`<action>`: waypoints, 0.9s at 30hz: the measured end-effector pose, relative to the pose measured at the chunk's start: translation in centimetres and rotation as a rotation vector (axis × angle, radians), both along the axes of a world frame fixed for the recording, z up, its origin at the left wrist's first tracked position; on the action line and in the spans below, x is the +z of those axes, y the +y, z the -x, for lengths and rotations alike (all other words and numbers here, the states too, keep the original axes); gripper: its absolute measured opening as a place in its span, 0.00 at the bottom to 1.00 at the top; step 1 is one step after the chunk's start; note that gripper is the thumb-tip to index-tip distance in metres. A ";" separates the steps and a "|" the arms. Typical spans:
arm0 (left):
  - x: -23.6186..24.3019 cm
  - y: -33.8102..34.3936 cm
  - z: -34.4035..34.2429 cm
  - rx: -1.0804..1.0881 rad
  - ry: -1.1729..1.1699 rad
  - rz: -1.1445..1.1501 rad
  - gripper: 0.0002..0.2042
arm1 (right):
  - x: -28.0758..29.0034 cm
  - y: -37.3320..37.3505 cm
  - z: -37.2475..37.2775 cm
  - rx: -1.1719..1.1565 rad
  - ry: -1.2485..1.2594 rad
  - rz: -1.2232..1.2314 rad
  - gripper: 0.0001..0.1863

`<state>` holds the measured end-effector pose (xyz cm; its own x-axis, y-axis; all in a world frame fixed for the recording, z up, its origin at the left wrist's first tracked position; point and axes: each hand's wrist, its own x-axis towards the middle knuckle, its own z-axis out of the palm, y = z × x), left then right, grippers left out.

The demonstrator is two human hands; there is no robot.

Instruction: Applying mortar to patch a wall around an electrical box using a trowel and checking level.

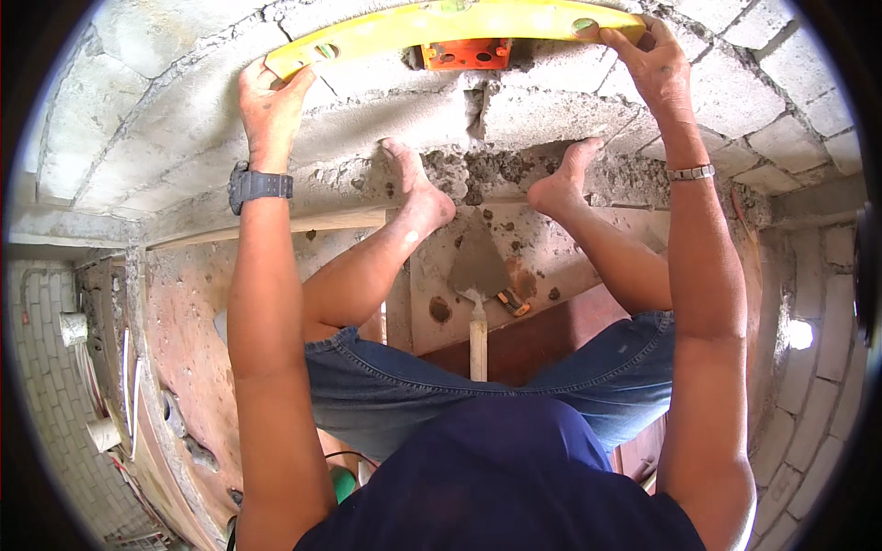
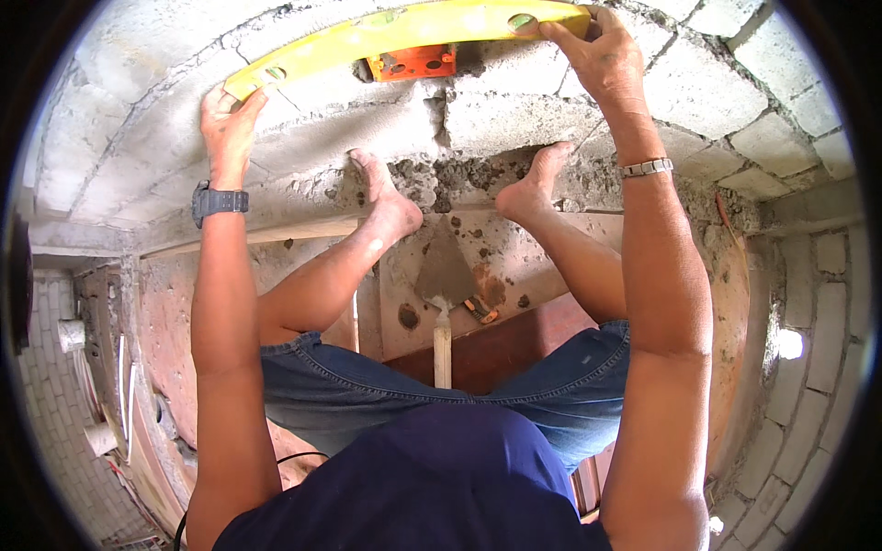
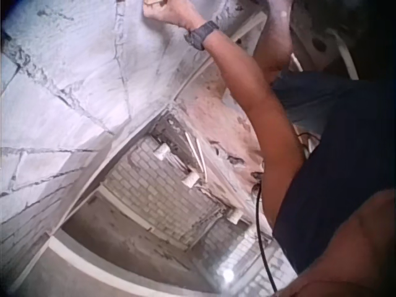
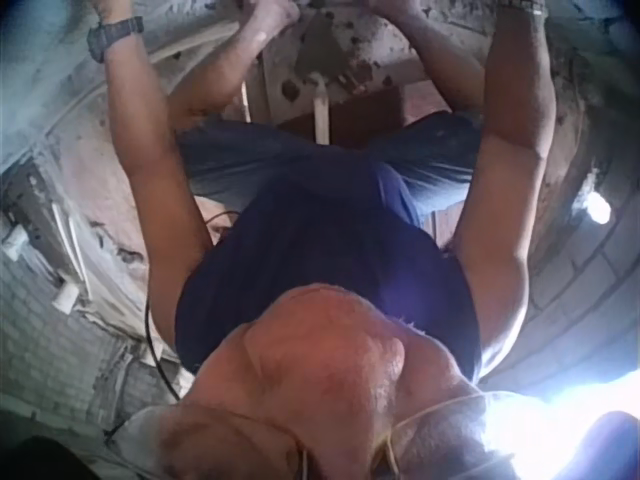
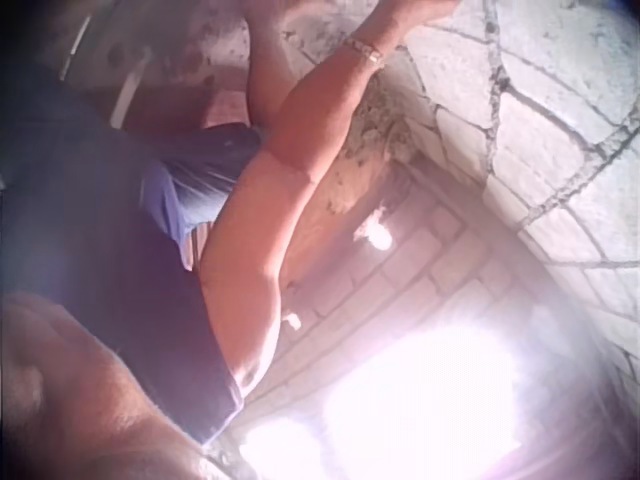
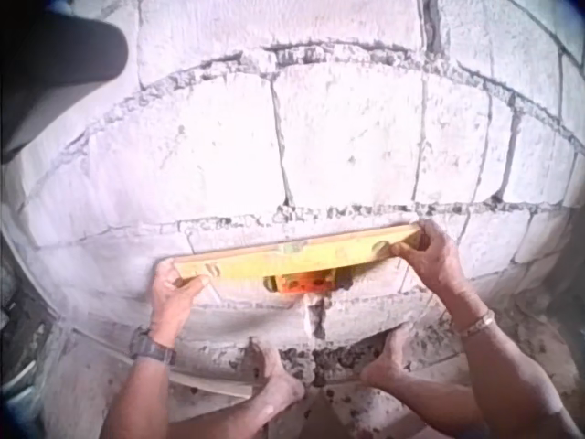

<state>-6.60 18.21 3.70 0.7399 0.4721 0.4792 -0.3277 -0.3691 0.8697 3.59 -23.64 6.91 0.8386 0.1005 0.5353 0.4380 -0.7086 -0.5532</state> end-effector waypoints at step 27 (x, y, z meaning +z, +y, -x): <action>-2.5 -2.3 -1.7 0.052 -0.242 0.119 0.20 | -1.4 2.0 0.4 -0.214 -0.123 0.155 0.32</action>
